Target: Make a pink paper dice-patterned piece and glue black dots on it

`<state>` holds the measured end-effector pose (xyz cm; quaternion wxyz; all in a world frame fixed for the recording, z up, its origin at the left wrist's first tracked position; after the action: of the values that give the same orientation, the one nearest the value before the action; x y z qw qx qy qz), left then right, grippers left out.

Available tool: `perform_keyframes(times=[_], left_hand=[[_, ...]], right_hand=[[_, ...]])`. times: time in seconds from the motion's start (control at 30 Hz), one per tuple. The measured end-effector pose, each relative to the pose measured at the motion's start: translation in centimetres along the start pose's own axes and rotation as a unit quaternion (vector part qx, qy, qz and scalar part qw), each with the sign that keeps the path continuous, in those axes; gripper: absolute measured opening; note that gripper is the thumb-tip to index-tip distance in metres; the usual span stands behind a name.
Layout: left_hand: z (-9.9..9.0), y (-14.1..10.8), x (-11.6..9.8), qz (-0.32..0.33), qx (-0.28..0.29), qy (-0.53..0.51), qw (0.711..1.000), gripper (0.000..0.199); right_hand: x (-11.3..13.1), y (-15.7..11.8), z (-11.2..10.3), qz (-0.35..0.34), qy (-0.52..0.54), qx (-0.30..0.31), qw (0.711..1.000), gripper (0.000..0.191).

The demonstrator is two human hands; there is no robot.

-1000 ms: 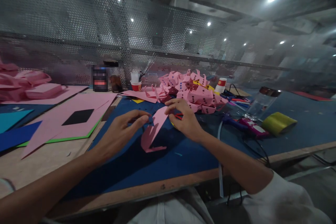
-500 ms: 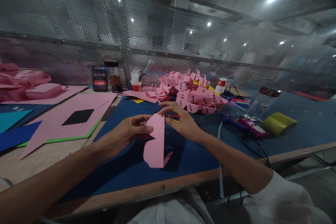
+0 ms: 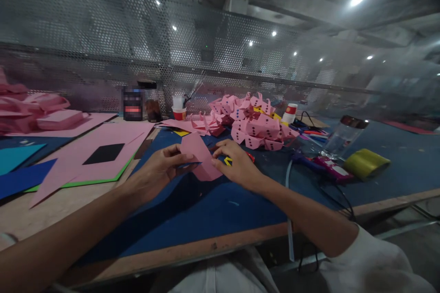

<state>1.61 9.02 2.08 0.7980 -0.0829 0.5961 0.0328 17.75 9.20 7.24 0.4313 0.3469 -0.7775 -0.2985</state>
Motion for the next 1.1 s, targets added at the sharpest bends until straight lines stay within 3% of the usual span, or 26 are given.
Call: perform_keyframes(times=[0.23, 0.33, 0.5, 0.6, 0.73, 0.97, 1.1], left_hand=[[0.4, -0.7, -1.1, 0.016, 0.019, -0.014, 1.000, 0.010], [0.2, -0.7, -1.2, 0.012, 0.028, -0.020, 0.999, 0.017], [-0.4, -0.7, -2.5, 0.081, -0.019, 0.010, 0.996, 0.027], [-0.1, -1.0, -3.2, 0.125, -0.020, 0.046, 0.991, 0.032], [0.3, -1.1, -2.8, 0.130, -0.006, 0.110, 0.985, 0.037], [-0.4, -0.5, -1.9, 0.108, -0.026, 0.141, 0.984, 0.023], [-0.4, -0.6, -1.9, 0.109, -0.025, 0.161, 0.981, 0.021]], right_hand=[[1.1, -0.2, -0.3, -0.068, -0.046, -0.002, 0.997, 0.002], [1.8, -0.3, -0.2, -0.096, -0.079, 0.009, 0.992, 0.003], [3.1, -0.8, 0.5, -0.151, -0.116, 0.050, 0.980, 0.004], [3.6, -1.1, 0.8, -0.172, -0.128, 0.061, 0.975, 0.004], [3.7, -1.2, 0.9, -0.181, -0.127, 0.067, 0.973, 0.004], [3.7, -1.1, 0.8, -0.170, -0.106, 0.071, 0.977, 0.008], [3.8, -0.9, 0.7, -0.136, -0.040, 0.078, 0.987, 0.007]])
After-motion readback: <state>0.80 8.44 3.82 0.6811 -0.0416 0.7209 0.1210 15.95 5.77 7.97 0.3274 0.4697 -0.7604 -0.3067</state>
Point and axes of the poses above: each hand's wrist, its own y-axis towards the middle knuckle, its own z-axis out of the palm, x = y × z, the point moved 10 cm from there along y, towards the middle knuckle, and after that the axes turned 15 degrees about -x, right-handed, at the moved point
